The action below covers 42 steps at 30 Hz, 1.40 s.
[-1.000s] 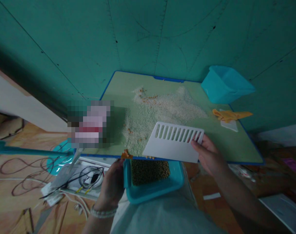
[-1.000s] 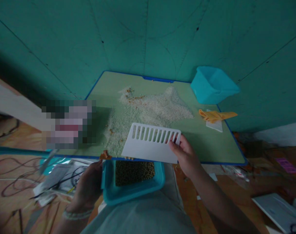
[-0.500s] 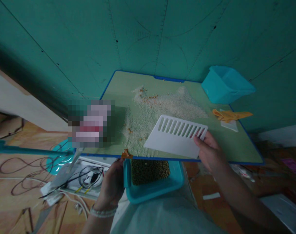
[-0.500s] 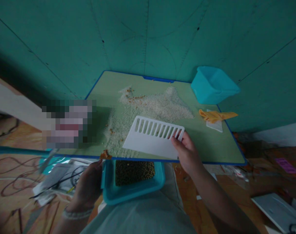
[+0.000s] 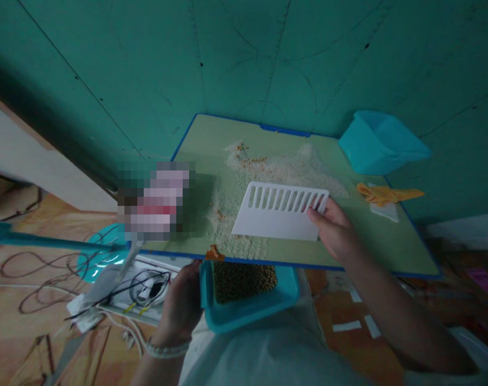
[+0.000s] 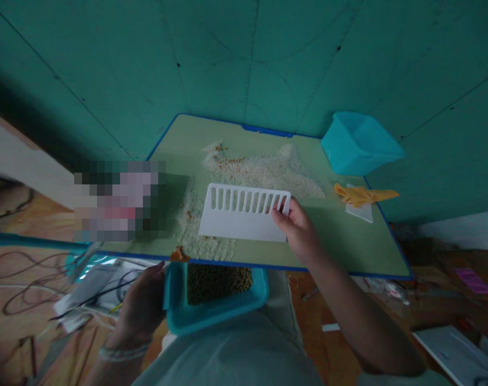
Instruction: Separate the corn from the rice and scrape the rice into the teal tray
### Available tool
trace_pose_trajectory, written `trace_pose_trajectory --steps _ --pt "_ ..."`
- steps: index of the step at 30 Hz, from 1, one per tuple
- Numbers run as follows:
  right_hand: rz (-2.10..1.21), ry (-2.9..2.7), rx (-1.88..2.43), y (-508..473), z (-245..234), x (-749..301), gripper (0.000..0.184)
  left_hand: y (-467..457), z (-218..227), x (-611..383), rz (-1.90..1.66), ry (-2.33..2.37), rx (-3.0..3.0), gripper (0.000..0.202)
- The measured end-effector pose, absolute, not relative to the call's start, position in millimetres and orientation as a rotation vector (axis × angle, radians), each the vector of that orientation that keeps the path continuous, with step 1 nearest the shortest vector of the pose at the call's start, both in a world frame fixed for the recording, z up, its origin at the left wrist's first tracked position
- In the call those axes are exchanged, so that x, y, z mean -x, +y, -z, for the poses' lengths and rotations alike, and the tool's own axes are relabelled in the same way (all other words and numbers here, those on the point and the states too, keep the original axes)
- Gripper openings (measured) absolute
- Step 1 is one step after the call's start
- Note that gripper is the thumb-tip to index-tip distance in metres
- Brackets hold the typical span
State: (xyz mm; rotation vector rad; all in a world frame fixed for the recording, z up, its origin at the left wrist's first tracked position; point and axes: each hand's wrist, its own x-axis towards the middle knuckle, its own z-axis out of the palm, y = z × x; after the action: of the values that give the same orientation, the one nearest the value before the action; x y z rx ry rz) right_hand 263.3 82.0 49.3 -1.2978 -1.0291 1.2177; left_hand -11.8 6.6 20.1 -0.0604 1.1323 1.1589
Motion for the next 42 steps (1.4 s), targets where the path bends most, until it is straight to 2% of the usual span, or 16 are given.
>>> trace_pose_trajectory --steps 34,42 --pt "-1.331 -1.071 1.328 65.2 -43.3 -263.9 0.035 9.6 -29.5 9.4 -1.1 1.167 0.171 0.014" --pt "-1.366 -1.043 1.303 61.7 -41.9 -265.1 0.033 7.3 -28.2 10.2 -1.089 1.098 0.044 0.015"
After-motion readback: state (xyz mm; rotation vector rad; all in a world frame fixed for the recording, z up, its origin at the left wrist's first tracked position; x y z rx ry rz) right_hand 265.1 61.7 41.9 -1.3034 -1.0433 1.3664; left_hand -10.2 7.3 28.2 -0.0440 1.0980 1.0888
